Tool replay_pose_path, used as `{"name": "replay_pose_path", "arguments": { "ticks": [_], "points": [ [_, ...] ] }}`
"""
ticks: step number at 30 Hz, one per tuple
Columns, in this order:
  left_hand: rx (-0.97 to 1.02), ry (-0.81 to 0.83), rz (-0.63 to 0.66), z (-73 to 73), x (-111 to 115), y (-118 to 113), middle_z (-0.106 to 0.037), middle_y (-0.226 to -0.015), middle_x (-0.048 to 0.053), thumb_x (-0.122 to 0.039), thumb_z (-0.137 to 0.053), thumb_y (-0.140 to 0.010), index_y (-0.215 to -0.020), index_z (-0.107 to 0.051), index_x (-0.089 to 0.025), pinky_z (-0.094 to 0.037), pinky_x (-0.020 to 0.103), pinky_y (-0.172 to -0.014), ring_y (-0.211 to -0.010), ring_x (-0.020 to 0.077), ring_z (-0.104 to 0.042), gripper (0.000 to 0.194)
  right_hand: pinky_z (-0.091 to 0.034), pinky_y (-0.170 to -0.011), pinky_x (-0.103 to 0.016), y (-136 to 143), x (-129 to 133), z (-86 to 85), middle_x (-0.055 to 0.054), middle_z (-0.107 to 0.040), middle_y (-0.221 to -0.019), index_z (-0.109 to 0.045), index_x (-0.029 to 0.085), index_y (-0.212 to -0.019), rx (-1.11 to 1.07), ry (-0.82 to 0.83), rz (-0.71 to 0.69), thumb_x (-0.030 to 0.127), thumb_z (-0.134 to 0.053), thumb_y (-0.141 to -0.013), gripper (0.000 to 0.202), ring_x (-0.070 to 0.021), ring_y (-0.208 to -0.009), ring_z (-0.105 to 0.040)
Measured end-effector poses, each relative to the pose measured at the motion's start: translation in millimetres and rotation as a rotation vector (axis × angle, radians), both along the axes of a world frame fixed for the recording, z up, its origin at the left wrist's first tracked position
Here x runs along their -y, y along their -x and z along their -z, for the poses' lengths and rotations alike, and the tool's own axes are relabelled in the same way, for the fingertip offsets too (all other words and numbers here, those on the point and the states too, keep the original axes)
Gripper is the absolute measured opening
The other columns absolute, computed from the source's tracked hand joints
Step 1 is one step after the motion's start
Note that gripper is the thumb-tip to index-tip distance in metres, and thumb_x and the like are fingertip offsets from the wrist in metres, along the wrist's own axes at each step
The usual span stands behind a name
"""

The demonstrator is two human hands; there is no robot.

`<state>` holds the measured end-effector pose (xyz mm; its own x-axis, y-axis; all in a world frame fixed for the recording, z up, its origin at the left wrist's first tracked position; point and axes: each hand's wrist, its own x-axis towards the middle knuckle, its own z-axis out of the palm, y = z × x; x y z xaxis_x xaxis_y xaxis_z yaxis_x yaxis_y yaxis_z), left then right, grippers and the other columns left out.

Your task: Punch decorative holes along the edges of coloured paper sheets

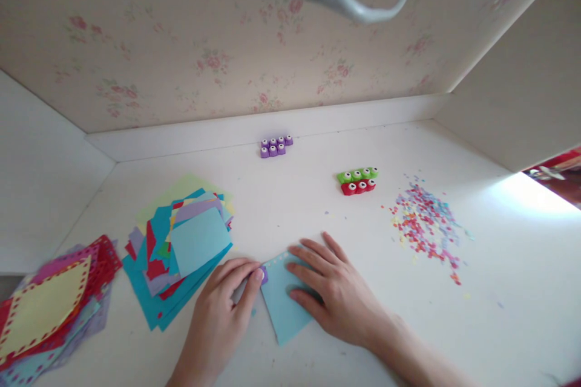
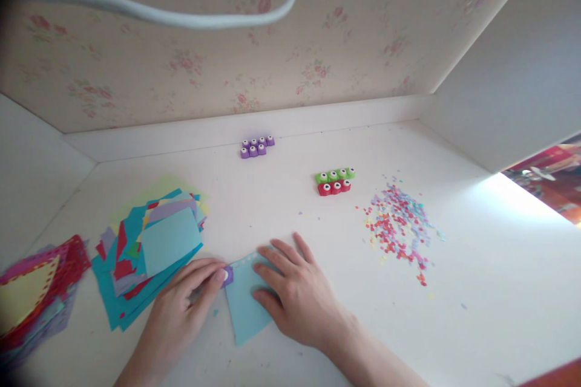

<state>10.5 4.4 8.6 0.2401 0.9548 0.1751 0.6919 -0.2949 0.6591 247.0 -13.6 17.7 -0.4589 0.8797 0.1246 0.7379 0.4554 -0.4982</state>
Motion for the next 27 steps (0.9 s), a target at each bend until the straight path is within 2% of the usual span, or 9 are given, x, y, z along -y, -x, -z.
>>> {"name": "replay_pose_path", "arguments": {
  "ticks": [5,9,14,17,21,27],
  "points": [
    [0.030,0.049,0.025,-5.5,-6,-4,-0.069,-0.095,0.005,-0.038,-0.052,-0.094,-0.086,-0.067,-0.023,-0.055,0.032,-0.084,-0.092,0.0203,-0.066,0.023,-0.023,-0.118,-0.055,0,1,-0.7,-0.003,-0.057,-0.139,-0.060,0.030,-0.126,0.006,-0.012,0.011,0.044,-0.050,-0.097,0.034,-0.0261,-0.134,-0.046],
    [-0.012,0.118,0.097,-12.6,-16,-7,-0.063,-0.079,0.002,-0.033,-0.049,-0.094,-0.070,-0.057,-0.022,-0.053,0.030,-0.072,-0.076,0.0177,-0.063,0.028,-0.020,-0.118,-0.055,0,3,-1.1,-0.001,-0.056,-0.141,-0.059,0.031,-0.128,0.019,0.002,0.015,0.045,-0.049,-0.097,0.034,-0.0250,-0.135,-0.044],
    [-0.074,0.120,0.148,-18.4,-24,-8,-0.058,-0.072,0.001,-0.031,-0.050,-0.091,-0.063,-0.053,-0.022,-0.050,0.031,-0.067,-0.069,0.0177,-0.059,0.029,-0.021,-0.118,-0.055,1,5,-0.1,-0.003,-0.057,-0.140,-0.061,0.030,-0.126,0.032,-0.029,0.021,0.044,-0.053,-0.096,0.034,-0.0253,-0.133,-0.046],
    [-0.047,0.150,0.154,-18.9,-21,-5,-0.060,-0.073,0.001,-0.035,-0.047,-0.094,-0.067,-0.058,-0.021,-0.051,0.030,-0.068,-0.071,0.0175,-0.060,0.032,-0.023,-0.117,-0.054,1,5,-0.1,-0.003,-0.057,-0.139,-0.061,0.030,-0.126,0.030,-0.045,0.012,0.043,-0.053,-0.095,0.034,-0.0248,-0.132,-0.047],
    [0.019,0.122,0.148,-15.8,-13,8,-0.067,-0.086,0.004,-0.039,-0.047,-0.096,-0.081,-0.068,-0.022,-0.054,0.031,-0.076,-0.084,0.0187,-0.065,0.031,-0.024,-0.116,-0.054,1,6,-1.0,-0.003,-0.058,-0.138,-0.062,0.030,-0.125,0.023,-0.058,0.012,0.043,-0.052,-0.096,0.033,-0.0241,-0.132,-0.048],
    [-0.026,0.021,0.007,-5.6,1,36,-0.070,-0.101,0.005,-0.042,-0.047,-0.096,-0.095,-0.072,-0.023,-0.058,0.030,-0.081,-0.092,0.0188,-0.068,0.030,-0.021,-0.117,-0.055,0,5,-1.5,-0.002,-0.056,-0.140,-0.061,0.030,-0.125,0.016,-0.018,0.010,0.043,-0.051,-0.097,0.032,-0.0237,-0.133,-0.046]
  ]
}}
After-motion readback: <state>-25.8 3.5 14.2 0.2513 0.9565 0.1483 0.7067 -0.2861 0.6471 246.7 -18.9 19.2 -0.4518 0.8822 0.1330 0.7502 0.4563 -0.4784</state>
